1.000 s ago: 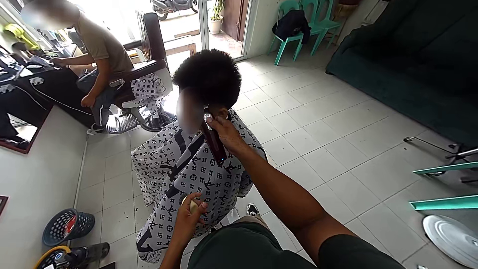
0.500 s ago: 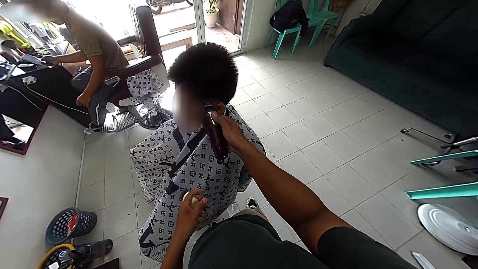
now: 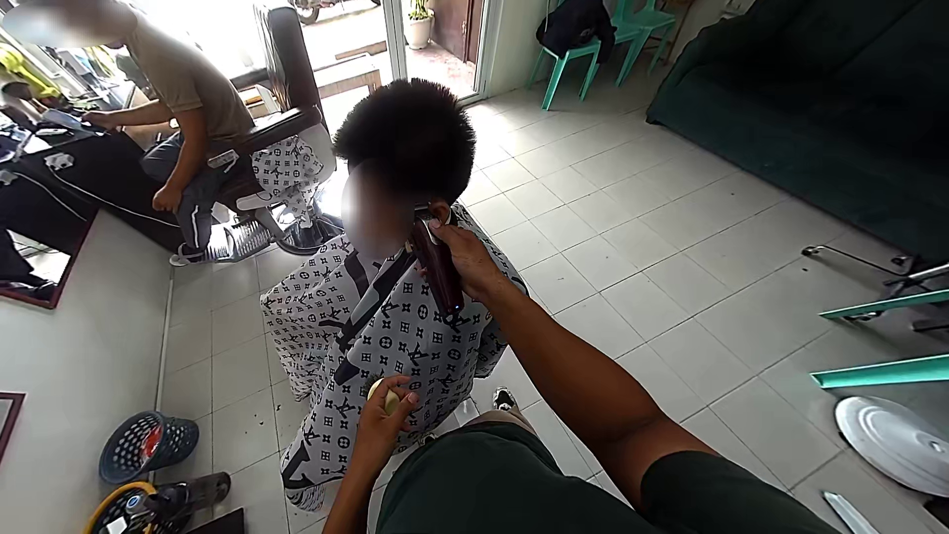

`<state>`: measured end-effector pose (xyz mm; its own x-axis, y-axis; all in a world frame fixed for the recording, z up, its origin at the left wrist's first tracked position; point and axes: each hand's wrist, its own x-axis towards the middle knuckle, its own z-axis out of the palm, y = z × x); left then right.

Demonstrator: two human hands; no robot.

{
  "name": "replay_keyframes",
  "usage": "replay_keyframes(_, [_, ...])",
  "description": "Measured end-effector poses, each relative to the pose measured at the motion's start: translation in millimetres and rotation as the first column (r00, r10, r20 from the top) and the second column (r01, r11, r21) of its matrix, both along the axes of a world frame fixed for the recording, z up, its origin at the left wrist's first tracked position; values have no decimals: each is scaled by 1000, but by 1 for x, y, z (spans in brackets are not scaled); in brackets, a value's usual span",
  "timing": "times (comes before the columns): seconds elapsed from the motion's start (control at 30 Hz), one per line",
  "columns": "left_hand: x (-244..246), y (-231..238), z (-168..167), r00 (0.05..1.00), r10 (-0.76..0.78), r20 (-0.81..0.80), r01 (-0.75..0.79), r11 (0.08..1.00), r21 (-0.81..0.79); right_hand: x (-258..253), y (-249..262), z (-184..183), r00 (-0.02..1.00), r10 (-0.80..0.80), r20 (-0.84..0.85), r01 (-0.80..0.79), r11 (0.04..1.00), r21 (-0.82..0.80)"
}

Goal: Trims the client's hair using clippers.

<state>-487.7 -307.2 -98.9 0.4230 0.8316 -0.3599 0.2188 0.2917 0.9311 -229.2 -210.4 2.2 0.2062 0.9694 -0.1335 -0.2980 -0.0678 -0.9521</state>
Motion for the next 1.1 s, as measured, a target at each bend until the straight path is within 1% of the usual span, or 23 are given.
replay_keyframes(0.07, [0,1,0,1000,-11,-8,11,1000,2,0,6,1,1000,-24,-9,24,999,37])
replay_keyframes(0.2, [-1,2,2,1000,-29,-5,29,1000,-1,2,9,3,999,-2,-33,2,1000,-8])
replay_keyframes(0.27, [1,4,2,999,-46,-7,46,999,-9,3,10,5,999,-5,-50,6,1000,15])
replay_keyframes(0.37, [9,8,9,1000,-30,6,30,1000,4,12,-4,0,993,85,79,-94,988,120])
replay_keyframes(0.43, [15,21,17,987,138,80,-150,972,180,28,-28,-8,967,198,159,-213,974,81])
replay_keyframes(0.47, [20,36,22,967,237,98,-256,909,330,36,-41,-15,968,209,140,-219,974,60])
replay_keyframes(0.5, [26,57,30,953,293,79,-292,817,498,43,-52,-24,982,171,78,-176,983,57])
replay_keyframes(0.53, [33,77,38,963,271,-3,-205,734,648,48,-62,-35,994,106,-24,-105,993,61])
replay_keyframes(0.57, [41,96,50,973,176,-153,-10,686,728,52,-71,-46,989,44,-142,-36,998,56])
replay_keyframes(0.6, [53,113,66,941,-21,-338,266,662,701,55,-78,-54,972,-17,-235,24,999,29])
replay_keyframes(0.63, [68,130,87,830,-273,-487,540,611,579,57,-84,-58,957,-67,-281,65,998,-18])
replay_keyframes(0.67, [85,145,107,715,-464,-523,697,536,476,59,-89,-61,956,-90,-279,76,995,-63])
replay_keyframes(0.7, [100,155,122,703,-557,-441,710,527,467,62,-94,-64,964,-82,-251,60,994,-97])
replay_keyframes(0.73, [111,160,133,787,-549,-280,604,598,527,64,-99,-66,971,-59,-230,33,993,-118])
replay_keyframes(0.77, [120,162,143,878,-471,-90,433,697,572,67,-104,-69,975,-37,-219,10,993,-121])
replay_keyframes(0.8, [128,164,150,923,-384,40,296,770,565,69,-108,-73,976,-23,-216,-2,993,-116])
replay_keyframes(0.83, [134,166,156,936,-348,44,278,812,514,72,-112,-77,977,-16,-212,-7,994,-109])
replay_keyframes(0.87, [137,168,160,922,-385,-48,367,826,429,73,-115,-78,980,-16,-196,-6,994,-111])
replay_keyframes(0.93, [141,171,164,798,-557,-232,602,761,241,76,-116,-75,990,-21,-140,2,991,-135])
replay_keyframes(0.97, [141,170,166,784,-585,-209,621,744,246,77,-115,-72,994,-29,-108,13,989,-146])
replay_keyframes(1.03, [141,171,171,854,-520,19,477,797,370,80,-112,-67,997,-46,-65,36,989,-146])
replay_keyframes(1.07, [143,175,171,867,-483,117,411,830,377,80,-110,-65,997,-47,-61,38,990,-137])
replay_keyframes(1.1, [143,179,169,865,-482,137,414,842,346,80,-109,-61,998,-42,-56,35,992,-125])
